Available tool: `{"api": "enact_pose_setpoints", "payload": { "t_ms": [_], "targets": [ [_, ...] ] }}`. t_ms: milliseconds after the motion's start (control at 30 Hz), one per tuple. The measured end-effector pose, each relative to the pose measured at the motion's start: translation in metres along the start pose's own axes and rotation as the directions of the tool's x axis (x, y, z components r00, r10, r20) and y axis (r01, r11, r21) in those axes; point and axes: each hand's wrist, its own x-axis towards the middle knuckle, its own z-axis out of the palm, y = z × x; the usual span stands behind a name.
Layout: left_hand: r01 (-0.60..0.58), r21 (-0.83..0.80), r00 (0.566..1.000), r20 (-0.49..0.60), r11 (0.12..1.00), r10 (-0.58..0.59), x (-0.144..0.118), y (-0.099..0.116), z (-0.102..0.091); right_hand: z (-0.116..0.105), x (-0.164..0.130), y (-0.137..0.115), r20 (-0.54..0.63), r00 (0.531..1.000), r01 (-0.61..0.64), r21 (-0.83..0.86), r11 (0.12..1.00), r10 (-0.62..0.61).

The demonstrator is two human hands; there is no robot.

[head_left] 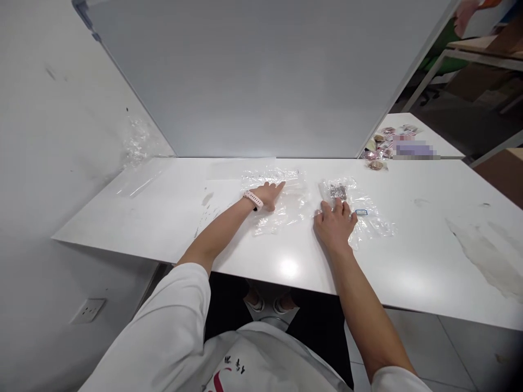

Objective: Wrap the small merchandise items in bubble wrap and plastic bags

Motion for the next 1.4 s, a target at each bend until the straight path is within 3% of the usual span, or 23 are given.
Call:
{"api": "enact_pose_setpoints", "payload": {
  "t_ms": [167, 333, 467, 600, 667, 733, 833, 900, 933, 967, 1033, 1100, 1167, 1267, 1400],
  "targets": [
    [0.047, 0.04, 0.992, -0.122, 0.998, -0.042, 0.011, 0.001, 0.001, 0.003, -0.001, 0.001, -0.035, 0.999, 0.007, -0.016, 1.0, -0.007],
    [0.095, 0.092, 0.962, -0.266, 0.991, -0.067, -0.004, 0.018, 0.018, 0.006, 0.0, 0.002, -0.053, 0.998, 0.013, -0.022, 1.0, -0.014],
    [0.056, 0.097, 0.966, -0.257, 0.994, -0.029, -0.035, 0.026, 0.031, 0.007, 0.0, 0.002, -0.065, 0.998, 0.015, -0.025, 1.0, -0.016],
    [-0.025, 0.037, 0.959, -0.282, 0.999, 0.035, -0.086, 0.023, 0.013, 0.01, 0.0, 0.003, -0.074, 0.997, 0.012, -0.036, 0.999, -0.015],
    [0.026, 0.0, 0.904, -0.427, 1.0, -0.024, -0.107, 0.013, -0.009, 0.01, 0.001, 0.003, -0.084, 0.996, 0.015, -0.04, 0.999, -0.018],
    [0.139, -0.023, 0.771, -0.625, 0.99, -0.123, -0.115, -0.005, -0.034, 0.01, 0.001, 0.003, -0.094, 0.995, 0.017, -0.04, 0.999, -0.021],
    [0.276, -0.072, 0.533, -0.818, 0.958, -0.215, -0.094, -0.049, -0.064, 0.008, 0.001, 0.002, -0.1, 0.995, 0.015, -0.04, 0.999, -0.019],
    [0.332, -0.108, 0.472, -0.841, 0.937, -0.264, -0.065, -0.08, -0.072, 0.007, 0.001, 0.002, -0.103, 0.994, 0.016, -0.038, 0.999, -0.02],
    [0.357, -0.124, 0.475, -0.83, 0.926, -0.294, -0.05, -0.094, -0.072, 0.006, 0.001, 0.002, -0.106, 0.994, 0.017, -0.039, 0.999, -0.021],
    [0.38, -0.13, 0.511, -0.796, 0.916, -0.325, -0.035, -0.106, -0.07, 0.006, 0.001, 0.001, -0.111, 0.994, 0.016, -0.04, 0.999, -0.021],
    [0.411, -0.12, 0.658, -0.647, 0.904, -0.385, -0.01, -0.123, -0.061, 0.005, 0.001, 0.001, -0.119, 0.993, 0.018, -0.045, 0.999, -0.023],
    [0.397, -0.11, 0.815, -0.414, 0.911, -0.405, 0.007, -0.133, -0.05, 0.004, 0.001, 0.001, -0.127, 0.992, 0.019, -0.053, 0.998, -0.026],
    [0.363, -0.122, 0.898, -0.217, 0.924, -0.382, 0.019, -0.139, -0.041, 0.003, 0.001, 0.001, -0.127, 0.992, 0.02, -0.059, 0.998, -0.027],
    [0.344, -0.129, 0.932, -0.074, 0.93, -0.355, 0.035, -0.147, -0.04, 0.004, 0.001, 0.0, -0.114, 0.993, 0.014, -0.067, 0.998, -0.022],
    [0.36, 0.015, 0.933, 0.003, 0.933, -0.36, 0.06, -0.154, -0.054, 0.005, 0.002, 0.001, -0.119, 0.993, 0.015, -0.072, 0.997, -0.024]
  ]
}}
